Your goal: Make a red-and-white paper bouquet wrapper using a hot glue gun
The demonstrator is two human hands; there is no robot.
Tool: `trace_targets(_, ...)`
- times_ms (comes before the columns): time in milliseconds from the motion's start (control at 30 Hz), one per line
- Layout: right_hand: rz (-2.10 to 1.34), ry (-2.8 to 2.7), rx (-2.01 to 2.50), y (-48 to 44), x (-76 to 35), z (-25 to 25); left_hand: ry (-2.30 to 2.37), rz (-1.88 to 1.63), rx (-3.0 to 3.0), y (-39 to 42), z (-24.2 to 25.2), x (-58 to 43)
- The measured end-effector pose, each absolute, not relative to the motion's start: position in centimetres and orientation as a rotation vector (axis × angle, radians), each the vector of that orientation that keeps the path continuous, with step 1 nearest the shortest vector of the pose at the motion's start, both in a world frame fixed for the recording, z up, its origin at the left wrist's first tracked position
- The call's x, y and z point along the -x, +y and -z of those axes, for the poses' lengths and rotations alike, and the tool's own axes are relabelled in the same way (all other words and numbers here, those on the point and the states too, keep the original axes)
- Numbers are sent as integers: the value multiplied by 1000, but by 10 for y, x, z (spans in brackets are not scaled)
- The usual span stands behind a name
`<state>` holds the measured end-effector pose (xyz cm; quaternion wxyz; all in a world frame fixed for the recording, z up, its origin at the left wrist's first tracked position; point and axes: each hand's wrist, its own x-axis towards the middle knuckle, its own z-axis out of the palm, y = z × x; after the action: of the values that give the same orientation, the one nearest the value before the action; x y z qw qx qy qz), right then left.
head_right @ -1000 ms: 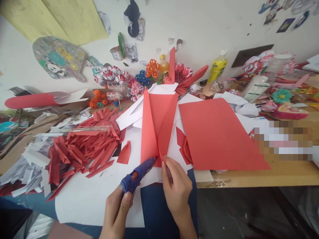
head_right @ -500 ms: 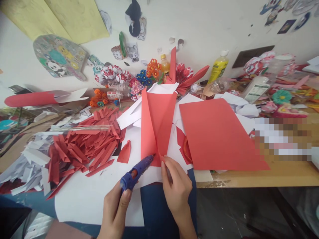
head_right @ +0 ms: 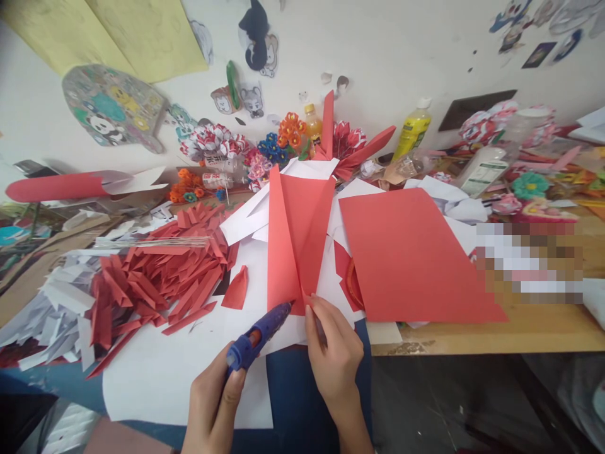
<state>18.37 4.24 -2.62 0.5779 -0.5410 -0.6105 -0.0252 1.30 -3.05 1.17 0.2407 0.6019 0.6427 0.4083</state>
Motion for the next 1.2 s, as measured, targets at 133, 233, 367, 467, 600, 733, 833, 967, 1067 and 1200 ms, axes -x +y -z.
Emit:
trace_targets(133,41,-1426,1268,42,-184,27,1625,-1075,-1674,-24,-27,-15)
trace_targets(233,58,-1422,1260,41,-184,26,1655,-1097,-1715,-26,-31,-12)
trace_targets(367,58,-1423,1261,41,-184,26,1656,-1134,-1888,-37,-26,0)
trace_targets(467,65,-1423,1260,41,-183,25,1725,-1160,-2030,-44,-20,16)
trace_targets(600,84,-1427,1241,41,-183,25,1768,-1173,-2219,-37,-15,45)
trace_targets(733,130,-1416,1264,40,-184,29,1817,-1016,-2458,-19,-14,72)
trace_targets(833,163,-1383,1280,40,-184,32,1804,-901,-2629,-10,-12,83)
trace_targets(967,157,-1323,1313,40,-184,34,1857,-811,-2689,-1,-5,83)
trace_targets(1067,141,-1276,1331,40,-183,34,1936,-743,-2673,7,-3,79)
trace_targets(1200,115,-1249,1349,39,-183,34,2024,-648,-2621,13,-4,76)
